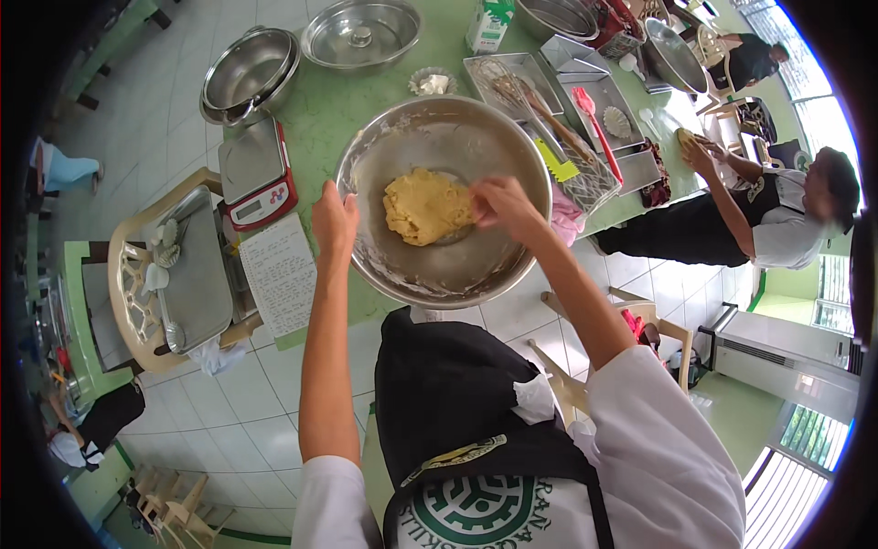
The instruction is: The person kneads dough in a metal bowl by hand, adds a white ingredient from a small cup into the bowl using a spoon, and kneads the dough by hand.
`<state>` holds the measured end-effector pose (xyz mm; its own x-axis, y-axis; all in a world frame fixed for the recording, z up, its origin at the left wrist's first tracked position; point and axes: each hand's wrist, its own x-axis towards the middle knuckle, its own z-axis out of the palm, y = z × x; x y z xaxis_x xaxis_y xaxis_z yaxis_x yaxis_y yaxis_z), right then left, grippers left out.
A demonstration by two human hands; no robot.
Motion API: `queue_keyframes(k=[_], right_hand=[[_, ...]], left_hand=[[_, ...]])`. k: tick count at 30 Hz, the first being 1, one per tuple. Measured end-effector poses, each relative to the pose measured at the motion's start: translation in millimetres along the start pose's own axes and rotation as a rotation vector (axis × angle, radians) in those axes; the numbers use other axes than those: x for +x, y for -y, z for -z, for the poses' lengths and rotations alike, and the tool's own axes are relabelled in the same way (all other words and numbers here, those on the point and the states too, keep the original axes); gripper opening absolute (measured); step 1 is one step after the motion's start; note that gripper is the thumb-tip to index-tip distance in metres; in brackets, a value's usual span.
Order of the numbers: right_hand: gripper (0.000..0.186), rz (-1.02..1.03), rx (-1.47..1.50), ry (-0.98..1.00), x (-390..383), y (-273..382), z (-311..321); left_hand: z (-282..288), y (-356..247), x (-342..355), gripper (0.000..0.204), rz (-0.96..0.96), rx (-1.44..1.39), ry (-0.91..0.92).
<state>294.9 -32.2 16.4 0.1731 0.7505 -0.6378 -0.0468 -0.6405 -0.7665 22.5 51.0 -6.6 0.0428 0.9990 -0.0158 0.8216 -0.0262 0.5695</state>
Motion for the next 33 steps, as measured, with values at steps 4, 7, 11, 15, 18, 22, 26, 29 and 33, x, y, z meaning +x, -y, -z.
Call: queue_keyframes(k=[4, 7, 11, 15, 18, 22, 26, 29, 33], right_hand=[[0.026, 0.692, -0.65, -0.534, 51, 4, 19], [0.027, 0.704, -0.385, -0.407, 78, -9, -18], [0.033, 0.808, -0.491, -0.332, 60, -39, -65], [0.032, 0.699, -0.658, -0.373, 42, -64, -61], [0.029, 0.684, -0.743, -0.515, 62, -46, -61], [0.026, 0.736, -0.781, -0.696, 89, -28, -65], [0.025, 0.684, -0.609, -0.908, 107, -28, -76], [0.033, 0.685, -0.342, -0.611, 89, -25, -77], [0.054, 0.4, -0.246, -0.222, 48, 13, -60]], left_hand=[[-10, -29, 7, 0.026, -0.144, 0.005, -0.103], [-14, -32, 9, 0.027, -0.156, 0.016, -0.049], [-9, -17, 5, 0.026, -0.077, 0.033, -0.055], [-14, -28, 14, 0.023, -0.194, 0.029, 0.016], [-16, -35, 21, 0.022, -0.158, -0.015, 0.132], [-10, -40, 19, 0.021, -0.177, -0.042, 0.145], [-9, -44, 21, 0.021, -0.117, -0.053, 0.165], [-14, -40, 21, 0.021, -0.103, -0.007, 0.145], [-15, -34, 21, 0.022, -0.146, 0.025, 0.078]])
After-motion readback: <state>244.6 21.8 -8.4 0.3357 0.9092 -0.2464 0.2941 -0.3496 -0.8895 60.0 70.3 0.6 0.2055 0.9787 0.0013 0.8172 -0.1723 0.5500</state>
